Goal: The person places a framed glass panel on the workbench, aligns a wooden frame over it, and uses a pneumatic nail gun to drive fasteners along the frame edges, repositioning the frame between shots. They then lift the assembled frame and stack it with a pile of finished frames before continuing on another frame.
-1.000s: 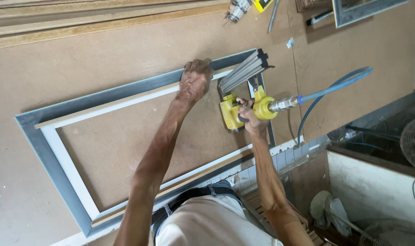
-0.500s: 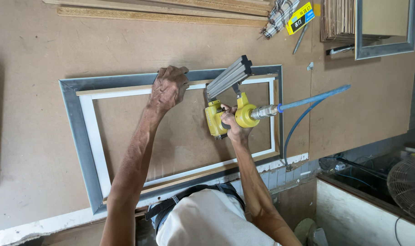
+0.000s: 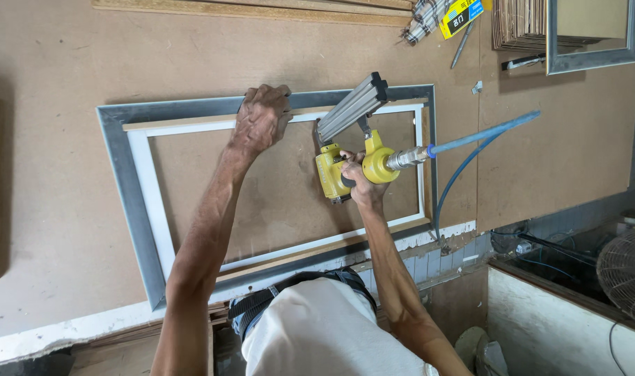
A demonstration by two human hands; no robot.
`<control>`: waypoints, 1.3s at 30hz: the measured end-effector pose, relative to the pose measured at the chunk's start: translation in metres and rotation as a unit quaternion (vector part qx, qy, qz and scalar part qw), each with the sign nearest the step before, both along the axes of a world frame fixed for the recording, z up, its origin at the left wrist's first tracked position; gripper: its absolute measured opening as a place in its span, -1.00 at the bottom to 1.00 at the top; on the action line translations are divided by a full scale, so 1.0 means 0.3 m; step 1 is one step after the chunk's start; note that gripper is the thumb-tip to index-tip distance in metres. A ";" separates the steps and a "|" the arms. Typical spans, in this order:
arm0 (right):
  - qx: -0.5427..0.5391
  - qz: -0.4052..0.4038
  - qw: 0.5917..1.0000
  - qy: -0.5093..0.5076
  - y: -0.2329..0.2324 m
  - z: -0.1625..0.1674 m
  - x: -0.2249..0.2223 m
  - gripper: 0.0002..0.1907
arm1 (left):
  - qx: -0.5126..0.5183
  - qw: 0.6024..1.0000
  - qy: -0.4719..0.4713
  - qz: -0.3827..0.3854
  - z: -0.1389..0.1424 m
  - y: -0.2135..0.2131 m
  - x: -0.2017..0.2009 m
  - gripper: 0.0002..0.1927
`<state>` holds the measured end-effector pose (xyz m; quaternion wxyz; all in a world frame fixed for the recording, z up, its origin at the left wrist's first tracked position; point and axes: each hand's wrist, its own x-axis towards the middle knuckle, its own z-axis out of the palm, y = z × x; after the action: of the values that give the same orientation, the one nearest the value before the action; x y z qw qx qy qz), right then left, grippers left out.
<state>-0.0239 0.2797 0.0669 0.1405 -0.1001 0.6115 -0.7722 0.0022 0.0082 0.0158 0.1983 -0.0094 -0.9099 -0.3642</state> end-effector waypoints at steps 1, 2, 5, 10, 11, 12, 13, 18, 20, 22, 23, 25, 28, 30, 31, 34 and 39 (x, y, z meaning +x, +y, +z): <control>0.002 -0.010 1.000 0.002 -0.012 0.008 0.022 -0.79 | -0.010 1.000 0.001 -0.005 0.007 -0.019 0.017 -0.84; 0.002 -0.015 1.000 0.009 -0.029 0.016 0.044 -0.77 | -0.021 1.000 0.006 -0.007 0.014 -0.043 0.041 -0.83; -0.004 -0.010 1.000 0.006 -0.121 0.032 0.105 -0.80 | -0.053 0.998 0.027 0.007 0.028 -0.182 0.169 -0.80; -0.008 0.008 1.000 -0.005 -0.326 0.022 0.254 -0.83 | -0.105 0.994 0.020 0.032 -0.013 -0.455 0.422 -0.72; -0.012 0.013 1.000 -0.002 -0.373 0.019 0.281 -0.84 | -0.108 0.993 0.028 0.026 -0.029 -0.484 0.446 -0.65; -0.013 0.020 1.000 0.001 -0.413 0.019 0.313 -0.85 | -0.110 0.993 0.034 0.021 -0.045 -0.506 0.462 -0.59; -0.010 0.018 1.000 -0.006 -0.453 0.021 0.343 -0.86 | -0.104 0.994 0.030 0.026 -0.059 -0.518 0.467 -0.65; 0.020 -0.028 0.999 -0.017 -0.604 0.038 0.415 -0.84 | -0.100 0.993 0.044 0.039 -0.102 -0.501 0.434 -0.73; 0.007 -0.028 0.999 -0.019 -0.626 0.043 0.421 -0.83 | -0.097 0.994 0.033 0.043 -0.102 -0.494 0.427 -0.72; -0.008 -0.027 0.999 -0.017 -0.632 0.044 0.425 -0.83 | -0.100 0.994 0.022 0.044 -0.097 -0.493 0.427 -0.71; -0.015 -0.027 0.999 -0.014 -0.632 0.043 0.425 -0.82 | -0.104 0.993 0.016 0.045 -0.094 -0.495 0.428 -0.71; -0.015 -0.041 0.999 -0.017 -0.626 0.038 0.429 -0.82 | -0.103 0.994 0.007 0.043 -0.090 -0.497 0.430 -0.70; -0.009 -0.052 0.998 -0.015 -0.616 0.025 0.433 -0.82 | -0.099 0.994 0.002 0.046 -0.090 -0.492 0.429 -0.70; -0.015 -0.031 0.999 -0.002 -0.602 0.013 0.434 -0.83 | -0.105 0.993 -0.002 0.046 -0.096 -0.485 0.430 -0.70; -0.017 -0.029 0.999 -0.006 -0.593 0.005 0.435 -0.81 | -0.109 0.993 -0.001 0.049 -0.100 -0.481 0.431 -0.70; -0.020 -0.023 0.999 -0.015 -0.556 -0.028 0.438 -0.78 | -0.115 0.992 0.000 0.054 -0.114 -0.474 0.434 -0.69; -0.018 -0.072 0.995 -0.069 -0.490 -0.082 0.441 -0.69 | -0.095 0.995 0.020 0.033 -0.117 -0.491 0.428 -0.68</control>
<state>0.1085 0.1327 0.0423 0.1252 -0.0049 0.5915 -0.7965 0.1307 -0.1392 -0.0193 0.2266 -0.0054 -0.9361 -0.2690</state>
